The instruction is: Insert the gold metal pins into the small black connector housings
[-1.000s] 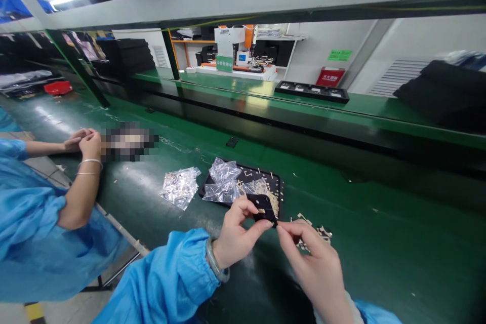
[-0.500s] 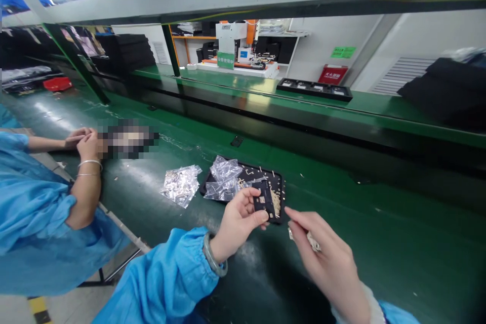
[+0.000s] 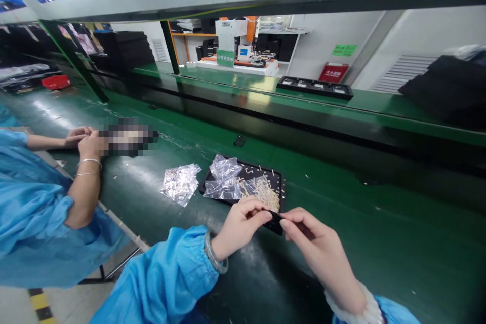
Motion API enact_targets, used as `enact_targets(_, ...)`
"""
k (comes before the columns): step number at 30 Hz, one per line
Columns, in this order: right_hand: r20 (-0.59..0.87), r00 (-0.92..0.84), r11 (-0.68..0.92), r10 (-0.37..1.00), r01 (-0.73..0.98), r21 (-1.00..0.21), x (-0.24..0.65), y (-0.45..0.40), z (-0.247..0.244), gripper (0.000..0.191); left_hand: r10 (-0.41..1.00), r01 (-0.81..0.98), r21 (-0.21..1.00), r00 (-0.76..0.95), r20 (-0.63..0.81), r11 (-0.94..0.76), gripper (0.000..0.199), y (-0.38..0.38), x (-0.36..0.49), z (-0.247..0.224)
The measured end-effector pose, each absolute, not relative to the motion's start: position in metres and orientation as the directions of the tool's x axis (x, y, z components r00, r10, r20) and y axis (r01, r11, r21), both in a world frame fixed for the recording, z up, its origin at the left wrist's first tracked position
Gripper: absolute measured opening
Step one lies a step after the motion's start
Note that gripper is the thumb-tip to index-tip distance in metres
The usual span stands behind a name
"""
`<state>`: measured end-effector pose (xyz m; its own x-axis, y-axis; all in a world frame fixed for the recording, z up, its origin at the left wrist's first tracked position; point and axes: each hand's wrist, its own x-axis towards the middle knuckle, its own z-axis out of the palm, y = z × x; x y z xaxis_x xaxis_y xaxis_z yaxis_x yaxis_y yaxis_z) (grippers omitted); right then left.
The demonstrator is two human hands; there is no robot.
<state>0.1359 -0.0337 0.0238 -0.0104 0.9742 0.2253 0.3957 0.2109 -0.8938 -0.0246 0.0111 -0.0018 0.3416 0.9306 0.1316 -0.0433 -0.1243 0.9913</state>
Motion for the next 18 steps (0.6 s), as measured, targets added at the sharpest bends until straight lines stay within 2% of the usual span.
enact_targets(3, 0.068, -0.035, 0.074, 0.997, 0.251, -0.965, 0.136, -0.033, 0.022, 0.021, 0.924, 0.015, 0.974, 0.320, 0.208, -0.224, 0.021, 0.013, -0.026, -0.002)
enact_targets(9, -0.099, -0.024, -0.096, 0.995, 0.104, -0.990, 0.134, -0.034, 0.021, 0.024, 0.879, 0.060, 0.933, 0.362, 0.312, -0.356, 0.013, 0.013, -0.029, 0.003)
enact_targets(18, -0.251, -0.129, -0.258, 0.959, -0.039, -0.965, 0.131, -0.034, 0.031, 0.028, 0.746, 0.111, 0.790, 0.428, 0.510, -0.604, 0.014, 0.014, -0.033, 0.004)
